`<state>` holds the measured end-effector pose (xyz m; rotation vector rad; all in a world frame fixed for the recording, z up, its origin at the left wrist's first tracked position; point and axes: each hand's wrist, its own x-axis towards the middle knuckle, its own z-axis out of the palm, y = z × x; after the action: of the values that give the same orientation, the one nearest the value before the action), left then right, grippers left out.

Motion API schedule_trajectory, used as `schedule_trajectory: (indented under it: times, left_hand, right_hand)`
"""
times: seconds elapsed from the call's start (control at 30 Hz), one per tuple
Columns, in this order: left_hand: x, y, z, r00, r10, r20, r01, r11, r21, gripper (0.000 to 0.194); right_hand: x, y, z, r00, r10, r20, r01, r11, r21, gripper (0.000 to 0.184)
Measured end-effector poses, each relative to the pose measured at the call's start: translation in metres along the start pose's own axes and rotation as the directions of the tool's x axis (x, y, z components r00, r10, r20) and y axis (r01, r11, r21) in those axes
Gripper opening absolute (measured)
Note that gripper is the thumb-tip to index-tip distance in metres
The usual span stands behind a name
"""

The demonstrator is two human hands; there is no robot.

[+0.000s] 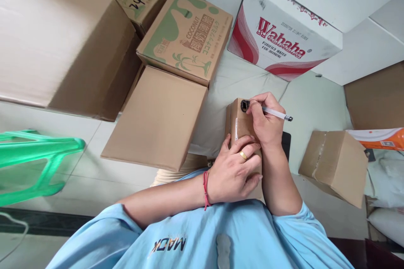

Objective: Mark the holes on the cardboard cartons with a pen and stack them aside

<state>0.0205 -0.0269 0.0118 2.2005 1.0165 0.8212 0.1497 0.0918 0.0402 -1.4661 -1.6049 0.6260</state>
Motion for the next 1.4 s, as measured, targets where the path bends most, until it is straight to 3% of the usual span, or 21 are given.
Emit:
schedule_trajectory:
  times: [0.33, 0.7, 0.9, 1.2, 1.4]
  left_hand:
    - [0.0002, 0.0002, 0.0001, 1.000, 0.003, -0.012, -0.003, 1.000, 0.010, 0.022]
    - [0.0004, 0.0006, 0.0002, 1.000, -0.012, 0.001, 0.012, 1.000, 0.005, 0.024]
    - [0.0002, 0.0010, 0.0000, 1.000, -0.020, 0.013, 0.019, 1.000, 0.012, 0.022]
    - [0.0012, 0.0007, 0.0012, 1.000, -0.013, 0.003, 0.013, 1.000, 0.016, 0.019]
    - [0.0009, 0.0005, 0.0016, 1.000, -0.011, -0.001, 0.011, 1.000, 0.016, 0.019]
  right_hand:
    - [-0.0006, 0.0024, -0.0007, 0.995, 0.008, -0.099, -0.009, 1.000, -0.007, 0.013]
    - [-0.0022, 0.0021, -0.0020, 0.993, -0.060, -0.102, 0.055, 0.997, -0.047, 0.019]
    - [-0.0046, -0.0006, -0.0034, 0.996, -0.052, -0.074, 0.048, 0.997, -0.057, 0.021]
    - [-0.0060, 0.0042, -0.0056, 0.997, -0.060, 0.057, 0.054, 0.993, 0.107, 0.016]
    - [-0.0051, 0.0048, -0.0048, 0.996, -0.043, 0.078, 0.039, 0.998, 0.053, 0.016]
